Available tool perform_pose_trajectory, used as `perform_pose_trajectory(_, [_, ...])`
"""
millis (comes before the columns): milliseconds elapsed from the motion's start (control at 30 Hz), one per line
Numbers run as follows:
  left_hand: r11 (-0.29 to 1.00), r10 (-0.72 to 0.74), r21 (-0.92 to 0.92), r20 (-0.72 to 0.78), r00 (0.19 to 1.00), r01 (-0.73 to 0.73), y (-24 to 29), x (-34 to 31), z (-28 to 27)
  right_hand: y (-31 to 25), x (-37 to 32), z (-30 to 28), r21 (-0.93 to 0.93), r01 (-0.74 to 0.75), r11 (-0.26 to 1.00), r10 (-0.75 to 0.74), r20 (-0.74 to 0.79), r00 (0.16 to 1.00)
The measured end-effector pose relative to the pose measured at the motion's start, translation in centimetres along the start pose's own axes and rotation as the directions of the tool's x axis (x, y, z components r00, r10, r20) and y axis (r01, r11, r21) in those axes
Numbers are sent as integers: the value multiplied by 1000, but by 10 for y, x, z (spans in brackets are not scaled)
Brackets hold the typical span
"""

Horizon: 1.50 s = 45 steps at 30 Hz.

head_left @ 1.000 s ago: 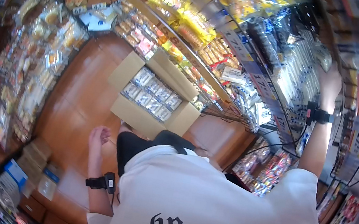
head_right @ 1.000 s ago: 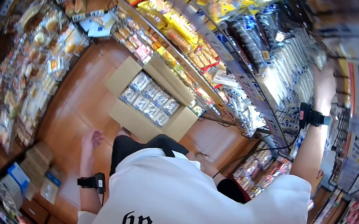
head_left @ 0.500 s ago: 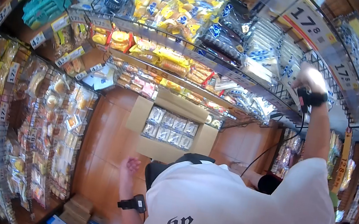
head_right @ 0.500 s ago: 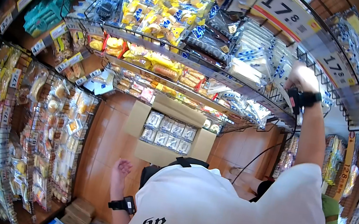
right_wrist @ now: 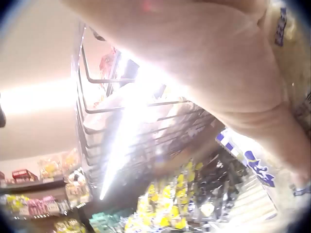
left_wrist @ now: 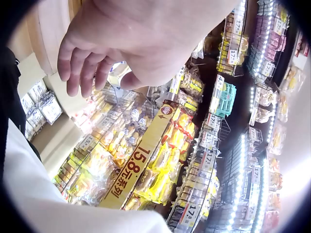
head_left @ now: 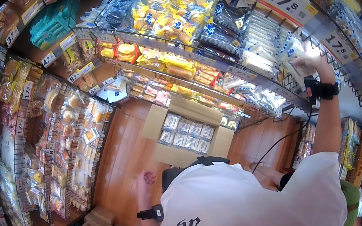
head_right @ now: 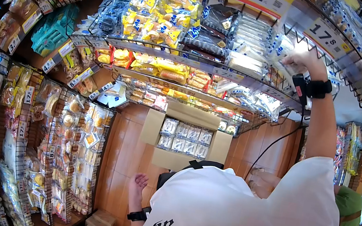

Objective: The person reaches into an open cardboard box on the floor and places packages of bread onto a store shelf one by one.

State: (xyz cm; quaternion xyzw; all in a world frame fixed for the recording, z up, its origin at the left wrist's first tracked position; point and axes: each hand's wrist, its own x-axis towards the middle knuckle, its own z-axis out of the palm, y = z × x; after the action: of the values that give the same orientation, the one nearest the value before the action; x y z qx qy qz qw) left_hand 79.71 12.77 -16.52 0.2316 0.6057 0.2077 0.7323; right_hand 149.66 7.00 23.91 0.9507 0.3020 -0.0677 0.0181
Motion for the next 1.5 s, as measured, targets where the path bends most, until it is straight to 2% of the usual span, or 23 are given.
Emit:
perform_pose_trajectory(133, [999,39,26,2,999,-39,0,-2,10,29,22,13,-155,-67,986,78,66,995])
perform_pose_trajectory(167, [998,54,32,-9,998,-54,0,-1,11,20,5,16,-172,-3,985,-13,-91,996])
perform_pose_trajectory(233, [997,72,40,-16,997,-72,0,-1,13,11,-3,17,-171,176,969,-185,-35,982])
perform_pose_trajectory(267, [996,75,41,-12,997,-75,-1,-2,14,48,22,52,-335,518,787,-599,-219,770])
perform_pose_trajectory(300, [996,79,43,-8,997,-79,-2,-4,15,53,36,63,-325,524,787,-603,-221,767])
perform_pose_trajectory(333, [995,78,58,1,997,-78,-2,-5,15,49,44,71,-358,413,837,-493,-167,854])
perform_pose_trajectory(367, [994,77,71,8,997,-77,-2,-7,13,37,52,76,-395,299,868,-370,-116,922])
perform_pose_trajectory(400, [994,79,80,16,997,-80,-1,-7,14,18,59,68,-238,121,964,-111,56,992])
perform_pose_trajectory(500, [994,88,73,-19,996,-87,-1,-16,13,16,82,77,-122,219,968,-229,-81,970])
perform_pose_trajectory(533, [994,85,69,-24,996,-83,-2,-19,13,19,87,80,-4,177,984,-177,-35,984])
perform_pose_trajectory(667, [993,91,84,-23,996,-88,-5,-25,14,35,102,100,91,197,976,-184,-139,973])
perform_pose_trajectory(767, [991,102,92,-5,995,-101,1,-39,24,-8,58,59,-195,39,980,-15,120,993])
perform_pose_trajectory(800, [990,106,88,1,994,-106,4,-42,29,2,54,75,-294,104,950,-155,-156,975])
perform_pose_trajectory(833, [990,113,83,-10,994,-112,2,-41,28,12,50,91,-408,97,908,-280,-417,864])
perform_pose_trajectory(900, [989,130,70,-22,991,-129,-4,-37,27,18,48,104,-432,116,895,-370,-568,735])
perform_pose_trajectory(933, [991,120,61,-19,993,-119,-6,-35,28,20,43,115,-392,134,910,-329,-487,809])
perform_pose_trajectory(967, [993,108,54,-17,994,-107,-5,-39,29,17,53,113,-183,58,981,-104,-253,962])
perform_pose_trajectory(1033, [994,96,61,-5,995,-95,-5,-39,27,-5,18,81,-191,78,978,-100,-107,989])
perform_pose_trajectory(1133, [992,96,76,6,995,-96,-10,-32,24,7,37,67,-90,56,994,-51,67,996])
perform_pose_trajectory(1233, [990,98,100,-12,995,-96,-5,-35,25,12,26,60,-75,114,991,-127,-190,974])
perform_pose_trajectory(1267, [989,102,108,-15,995,-100,-3,-35,25,16,28,62,-89,221,971,-236,-212,949])
perform_pose_trajectory(1400, [990,103,100,-2,995,-102,-5,-29,22,21,28,72,-50,379,924,-379,5,925])
perform_pose_trajectory(1500, [985,94,140,50,994,-101,-7,-24,18,9,24,58,-2,337,942,-337,-53,940])
